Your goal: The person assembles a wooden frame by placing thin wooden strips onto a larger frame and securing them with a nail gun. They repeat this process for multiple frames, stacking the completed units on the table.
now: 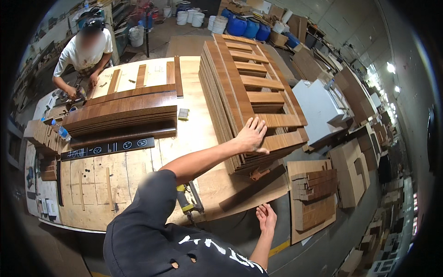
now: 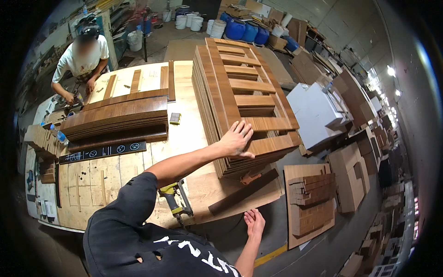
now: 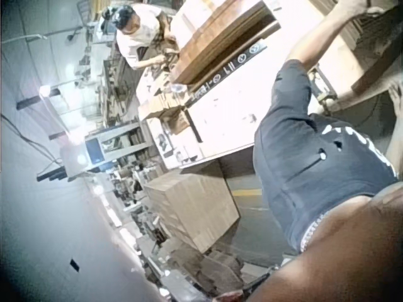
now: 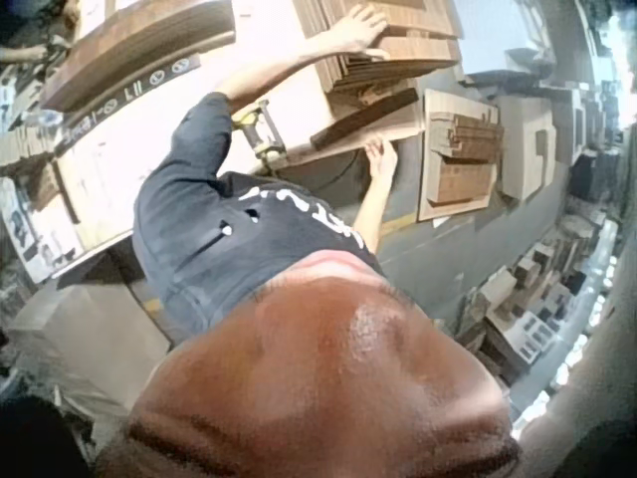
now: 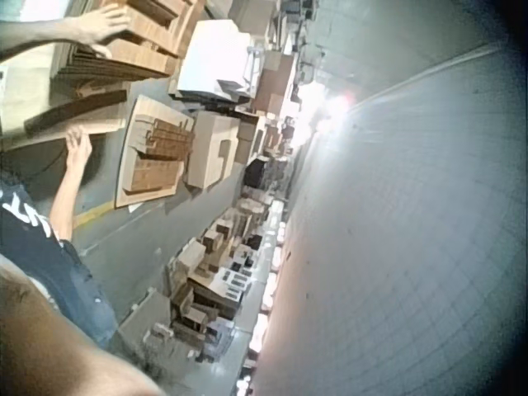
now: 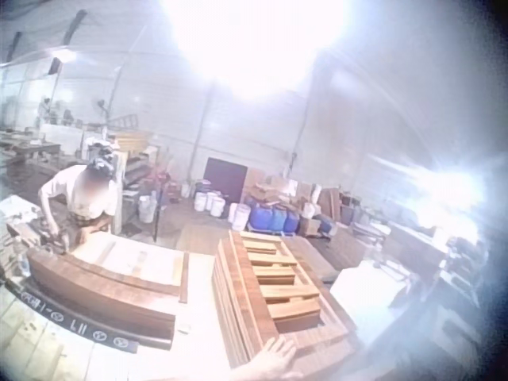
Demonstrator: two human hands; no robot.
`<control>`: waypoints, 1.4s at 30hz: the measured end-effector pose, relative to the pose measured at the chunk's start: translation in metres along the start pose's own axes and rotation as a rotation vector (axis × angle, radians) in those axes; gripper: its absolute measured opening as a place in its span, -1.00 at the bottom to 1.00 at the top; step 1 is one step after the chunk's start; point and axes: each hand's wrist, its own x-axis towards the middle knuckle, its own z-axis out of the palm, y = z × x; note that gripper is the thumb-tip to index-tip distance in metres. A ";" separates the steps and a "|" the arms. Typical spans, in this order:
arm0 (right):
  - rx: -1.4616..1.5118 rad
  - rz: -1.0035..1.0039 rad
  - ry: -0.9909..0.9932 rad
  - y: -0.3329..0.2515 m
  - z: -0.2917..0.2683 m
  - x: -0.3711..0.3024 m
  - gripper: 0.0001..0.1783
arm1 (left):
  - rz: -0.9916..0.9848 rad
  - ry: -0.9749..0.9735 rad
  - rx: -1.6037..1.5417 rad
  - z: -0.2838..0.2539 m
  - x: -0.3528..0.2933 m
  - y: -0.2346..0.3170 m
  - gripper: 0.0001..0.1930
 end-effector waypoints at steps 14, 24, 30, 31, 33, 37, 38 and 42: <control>0.192 0.103 0.490 0.141 -0.136 -0.103 -0.63 | -0.078 0.038 -0.143 0.010 0.057 -0.036 -0.19; 0.088 0.031 0.402 0.102 -0.114 -0.075 -0.71 | -0.114 0.060 -0.191 0.008 0.040 -0.016 -0.19; 0.067 0.031 0.369 0.099 -0.103 -0.066 -0.71 | -0.069 0.017 -0.263 -0.007 0.035 -0.027 -0.21; 0.070 0.033 0.359 0.101 -0.103 -0.064 -0.70 | -0.071 0.017 -0.275 -0.006 0.036 -0.029 -0.21; 0.074 0.051 0.351 0.107 -0.104 -0.062 -0.70 | -0.076 0.037 -0.278 -0.004 0.031 -0.031 -0.21; 0.071 0.099 0.337 0.120 -0.098 -0.062 -0.68 | -0.064 0.103 -0.238 0.002 0.013 -0.022 -0.21; 0.065 0.118 0.340 0.123 -0.099 -0.063 -0.68 | -0.057 0.114 -0.230 0.001 0.008 -0.017 -0.20; 0.070 0.093 0.312 0.121 -0.096 -0.057 -0.68 | -0.107 0.049 -0.178 -0.003 -0.007 0.023 -0.22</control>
